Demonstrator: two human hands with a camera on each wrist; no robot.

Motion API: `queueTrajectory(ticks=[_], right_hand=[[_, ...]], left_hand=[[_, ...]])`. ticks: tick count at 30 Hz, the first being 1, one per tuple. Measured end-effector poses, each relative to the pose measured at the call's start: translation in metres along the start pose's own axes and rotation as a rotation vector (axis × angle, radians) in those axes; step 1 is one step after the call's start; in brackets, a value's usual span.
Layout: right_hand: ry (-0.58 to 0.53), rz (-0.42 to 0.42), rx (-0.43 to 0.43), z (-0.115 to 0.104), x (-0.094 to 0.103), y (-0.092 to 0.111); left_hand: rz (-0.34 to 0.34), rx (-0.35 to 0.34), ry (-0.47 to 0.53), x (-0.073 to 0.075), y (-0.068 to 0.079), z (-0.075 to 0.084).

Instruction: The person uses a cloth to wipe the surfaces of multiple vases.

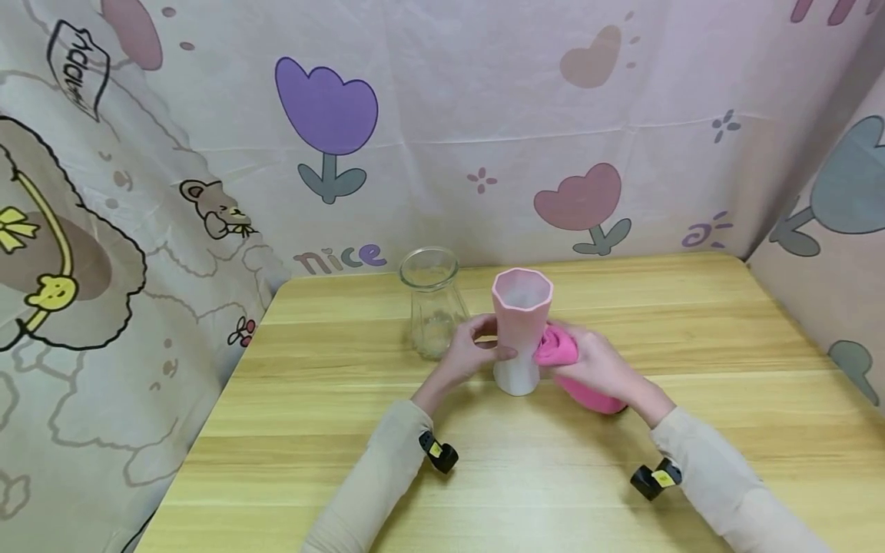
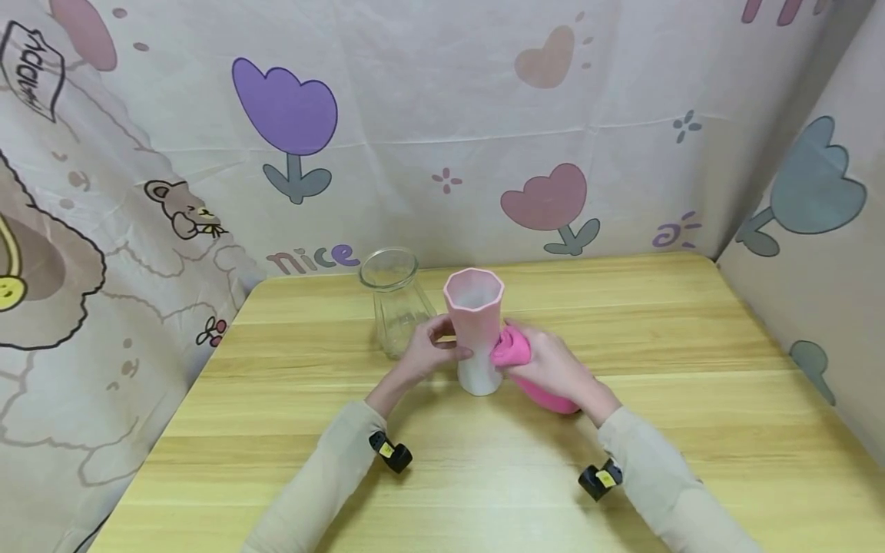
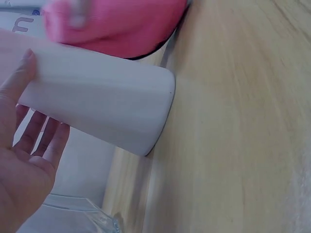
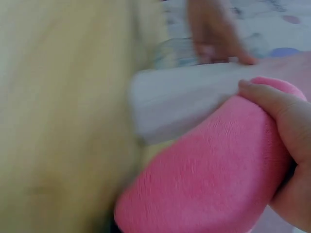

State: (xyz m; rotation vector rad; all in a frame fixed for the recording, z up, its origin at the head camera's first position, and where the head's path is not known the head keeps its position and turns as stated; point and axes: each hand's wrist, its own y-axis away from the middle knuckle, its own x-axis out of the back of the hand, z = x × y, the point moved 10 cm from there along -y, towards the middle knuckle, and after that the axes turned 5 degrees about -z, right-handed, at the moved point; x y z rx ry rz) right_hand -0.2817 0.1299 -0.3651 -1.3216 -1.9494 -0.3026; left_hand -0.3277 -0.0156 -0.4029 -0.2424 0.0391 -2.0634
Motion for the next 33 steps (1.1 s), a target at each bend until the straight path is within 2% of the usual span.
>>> queueTrajectory(ticks=[3, 5, 10, 12, 15, 18, 24, 26, 33], right_hand=[[-0.047, 0.067, -0.007, -0.01, 0.017, -0.001], [-0.064, 0.074, -0.012, -0.014, 0.021, -0.002], [-0.06, 0.022, -0.023, -0.004, 0.004, -0.003], [-0.052, -0.01, -0.026, 0.003, -0.006, -0.002], [0.019, -0.07, -0.01, 0.008, -0.017, -0.002], [0.05, -0.085, 0.002, 0.009, -0.019, -0.002], [-0.002, -0.059, -0.003, 0.009, -0.015, -0.004], [0.029, -0.079, -0.012, 0.011, -0.02, -0.005], [0.249, -0.128, -0.048, 0.019, -0.033, -0.002]], left_hand=[[-0.003, 0.002, 0.014, -0.001, 0.0, 0.0], [-0.008, 0.004, 0.017, -0.002, 0.002, 0.008], [-0.026, 0.02, 0.011, -0.005, 0.008, 0.025], [-0.034, 0.037, 0.01, -0.006, 0.007, 0.024], [-0.036, 0.054, 0.013, -0.006, 0.007, 0.023], [-0.038, 0.062, 0.013, -0.005, 0.007, 0.022], [-0.041, 0.071, -0.017, -0.004, 0.01, 0.023], [-0.038, 0.075, -0.019, -0.004, 0.01, 0.023], [-0.039, 0.073, -0.016, -0.004, 0.008, 0.024]])
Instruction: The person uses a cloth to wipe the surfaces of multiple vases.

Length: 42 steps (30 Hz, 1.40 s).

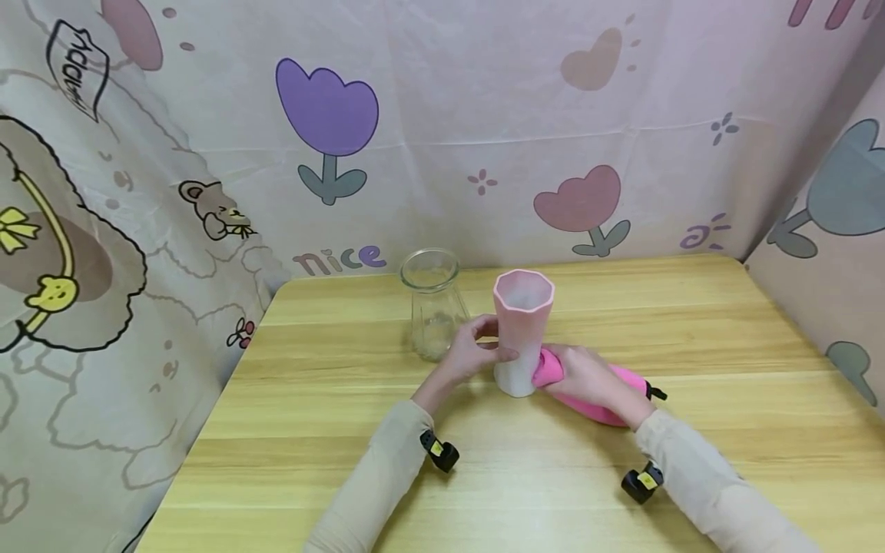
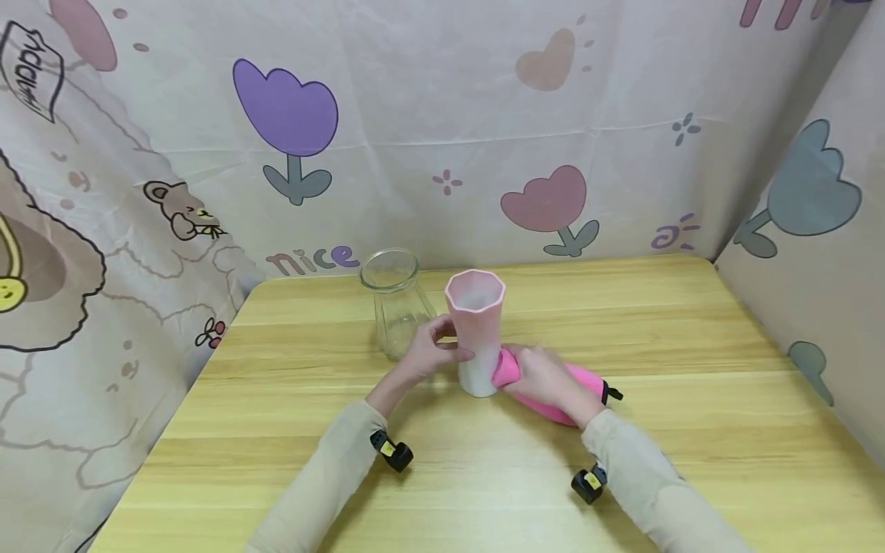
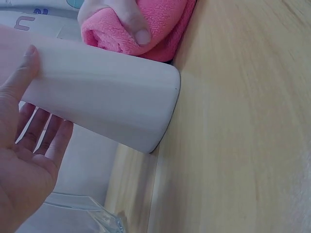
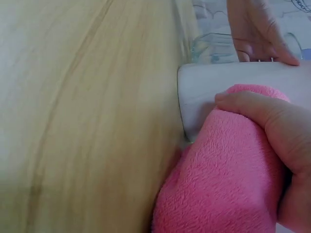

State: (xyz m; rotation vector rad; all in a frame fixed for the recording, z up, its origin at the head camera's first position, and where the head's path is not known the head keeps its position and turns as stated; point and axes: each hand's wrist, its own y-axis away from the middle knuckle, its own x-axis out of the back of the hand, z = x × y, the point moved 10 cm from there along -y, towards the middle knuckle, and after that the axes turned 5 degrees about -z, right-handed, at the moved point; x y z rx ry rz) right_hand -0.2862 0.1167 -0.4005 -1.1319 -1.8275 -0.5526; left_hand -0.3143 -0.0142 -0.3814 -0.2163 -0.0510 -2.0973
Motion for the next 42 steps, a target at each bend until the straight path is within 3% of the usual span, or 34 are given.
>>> queueTrajectory(ticks=[3, 7, 10, 15, 19, 24, 36, 39, 42], right_hand=[[-0.007, 0.003, -0.001, 0.002, 0.003, 0.002], [-0.13, 0.042, -0.023, 0.004, 0.023, 0.006], [-0.221, 0.117, -0.047, 0.0, 0.05, 0.011], [-0.266, 0.305, -0.017, -0.024, 0.102, 0.019], [-0.249, 0.376, 0.025, -0.042, 0.12, 0.019], [-0.26, 0.349, 0.036, -0.041, 0.107, 0.014], [-0.275, 0.108, -0.006, -0.014, 0.027, 0.005], [-0.27, 0.108, -0.006, -0.014, 0.029, 0.006], [-0.282, 0.146, -0.018, -0.018, 0.044, 0.008]], left_hand=[[-0.004, -0.004, 0.013, -0.001, -0.002, 0.0], [-0.005, -0.011, 0.015, -0.002, -0.003, -0.001], [0.0, -0.009, 0.021, -0.002, -0.003, -0.003], [0.004, 0.002, 0.031, -0.002, -0.003, -0.004], [0.003, -0.004, 0.02, -0.003, -0.002, -0.003], [0.006, -0.008, 0.018, -0.003, -0.001, -0.001], [0.019, -0.006, 0.019, 0.0, 0.002, -0.002], [0.023, -0.013, 0.015, 0.0, 0.002, -0.002], [0.017, -0.012, 0.028, -0.001, 0.001, -0.003]])
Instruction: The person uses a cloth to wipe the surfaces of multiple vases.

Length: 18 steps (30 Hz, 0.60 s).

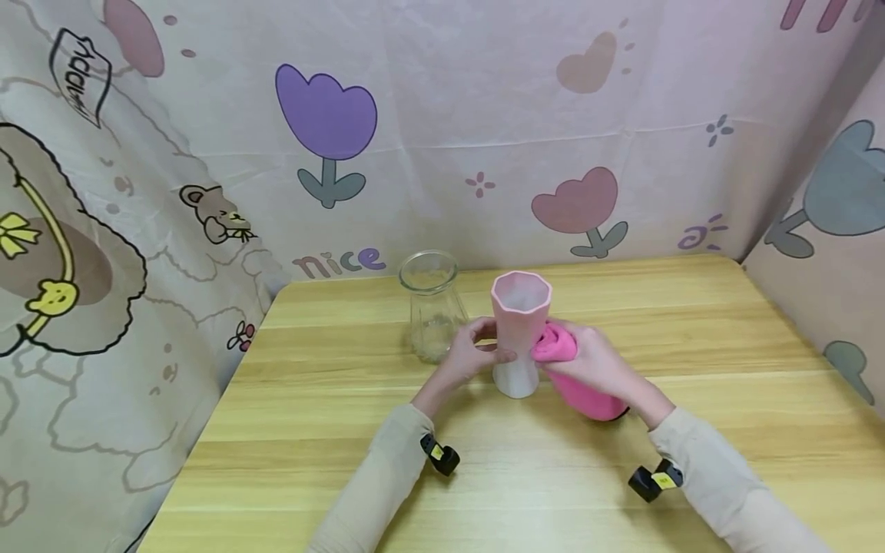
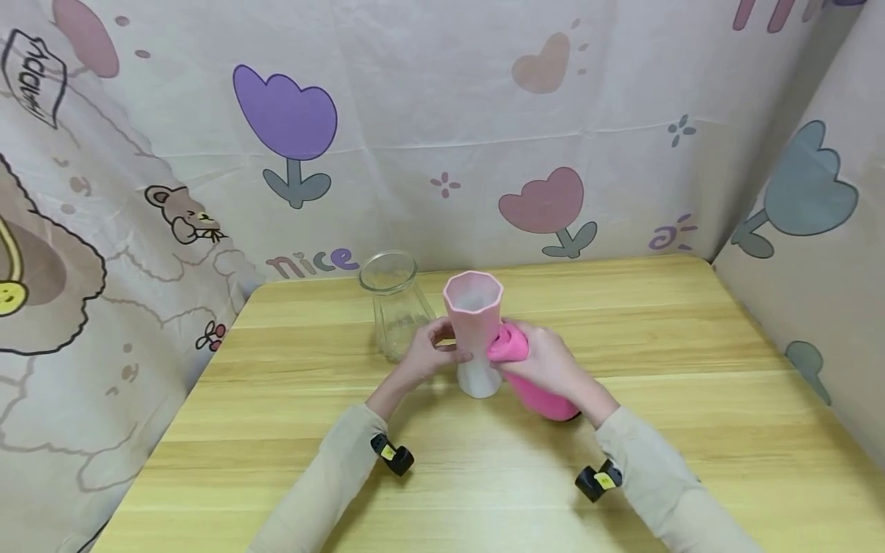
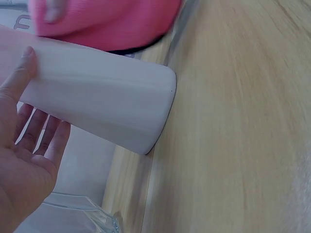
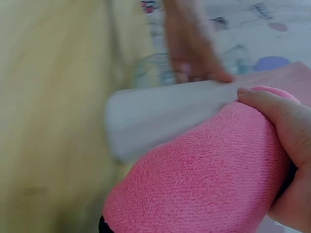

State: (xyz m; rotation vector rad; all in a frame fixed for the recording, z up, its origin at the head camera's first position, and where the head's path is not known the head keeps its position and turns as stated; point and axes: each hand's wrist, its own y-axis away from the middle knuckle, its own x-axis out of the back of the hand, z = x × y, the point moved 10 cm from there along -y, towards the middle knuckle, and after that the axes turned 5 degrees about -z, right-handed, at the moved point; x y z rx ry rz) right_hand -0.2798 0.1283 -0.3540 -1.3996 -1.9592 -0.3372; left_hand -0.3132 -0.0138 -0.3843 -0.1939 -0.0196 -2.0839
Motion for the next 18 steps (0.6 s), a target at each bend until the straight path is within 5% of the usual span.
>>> queueTrajectory(ticks=[5, 14, 18], right_hand=[[-0.01, 0.033, 0.001, -0.008, 0.011, -0.001], [0.036, -0.089, 0.028, 0.02, -0.027, -0.001], [0.049, -0.056, 0.041, 0.018, -0.021, 0.001]], left_hand=[[0.001, -0.001, 0.008, -0.001, 0.0, 0.0], [0.014, -0.018, 0.005, 0.0, 0.002, 0.002], [0.009, -0.032, 0.004, 0.0, 0.002, 0.004]])
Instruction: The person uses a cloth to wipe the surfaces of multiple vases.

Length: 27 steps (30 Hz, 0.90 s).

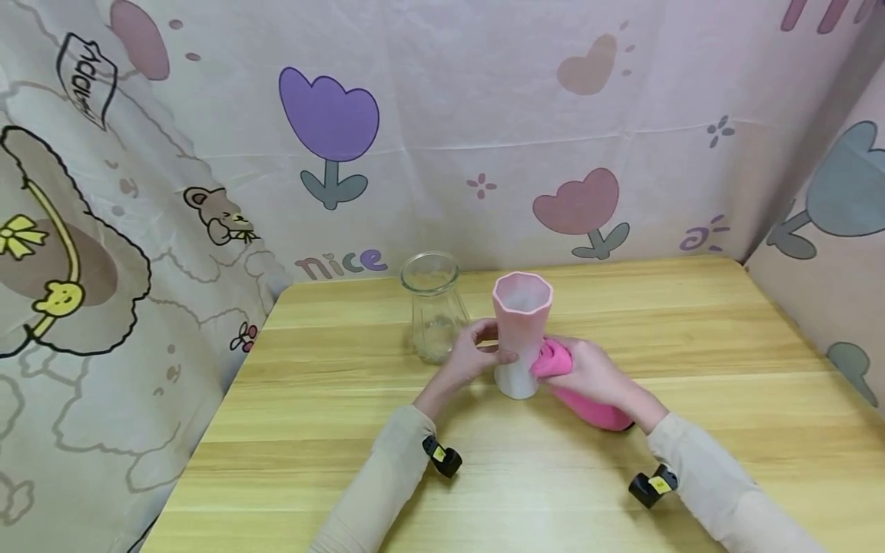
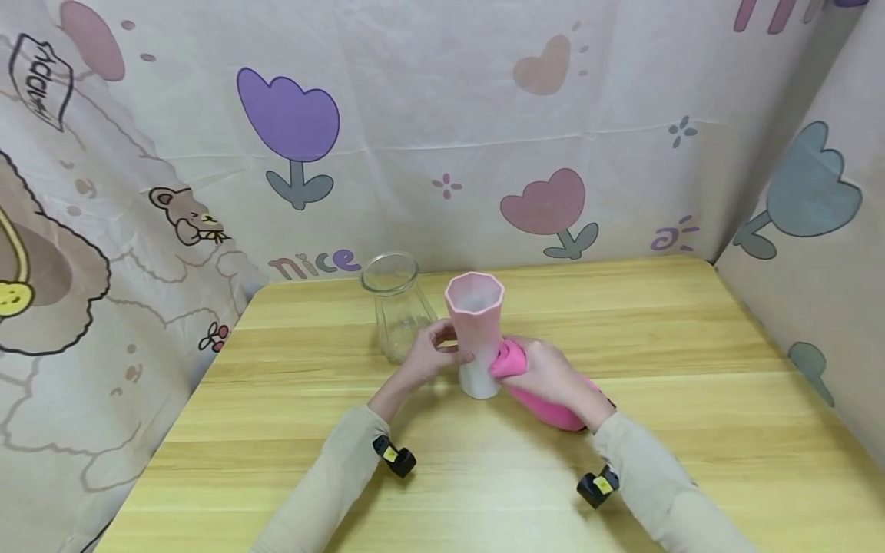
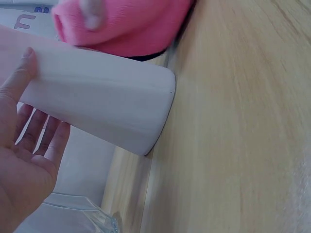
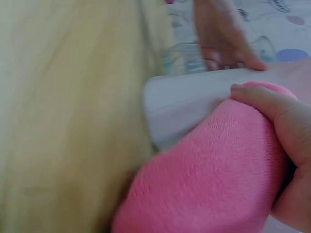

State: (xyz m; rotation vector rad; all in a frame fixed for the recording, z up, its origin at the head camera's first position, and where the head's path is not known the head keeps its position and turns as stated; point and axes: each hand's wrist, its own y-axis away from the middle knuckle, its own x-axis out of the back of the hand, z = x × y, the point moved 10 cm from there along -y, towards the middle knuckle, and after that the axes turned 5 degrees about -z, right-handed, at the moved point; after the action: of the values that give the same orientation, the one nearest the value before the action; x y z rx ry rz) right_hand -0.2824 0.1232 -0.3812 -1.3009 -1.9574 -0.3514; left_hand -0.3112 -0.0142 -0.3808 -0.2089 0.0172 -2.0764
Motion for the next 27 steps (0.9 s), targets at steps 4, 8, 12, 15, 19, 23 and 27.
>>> queueTrajectory(ticks=[4, 8, 12, 15, 19, 23, 27], right_hand=[[-0.031, 0.043, -0.008, -0.005, 0.01, 0.0], [0.006, 0.007, -0.017, -0.005, 0.004, -0.002], [0.12, -0.028, -0.007, -0.001, -0.006, -0.003], [0.19, -0.051, 0.003, 0.001, -0.012, -0.003], [0.233, -0.084, 0.008, 0.004, -0.017, -0.003], [0.21, -0.087, 0.0, 0.005, -0.012, -0.001], [0.088, -0.037, -0.047, 0.009, 0.005, 0.003]], left_hand=[[0.001, -0.008, 0.014, 0.001, -0.004, -0.008], [0.006, -0.02, 0.01, 0.003, -0.009, -0.021], [0.009, -0.045, -0.013, 0.003, -0.01, -0.023], [0.011, -0.046, -0.019, 0.003, -0.011, -0.024], [0.007, -0.024, -0.024, 0.002, -0.011, -0.027], [-0.011, -0.017, -0.016, 0.002, -0.012, -0.028], [-0.024, -0.029, -0.038, 0.001, -0.01, -0.024]])
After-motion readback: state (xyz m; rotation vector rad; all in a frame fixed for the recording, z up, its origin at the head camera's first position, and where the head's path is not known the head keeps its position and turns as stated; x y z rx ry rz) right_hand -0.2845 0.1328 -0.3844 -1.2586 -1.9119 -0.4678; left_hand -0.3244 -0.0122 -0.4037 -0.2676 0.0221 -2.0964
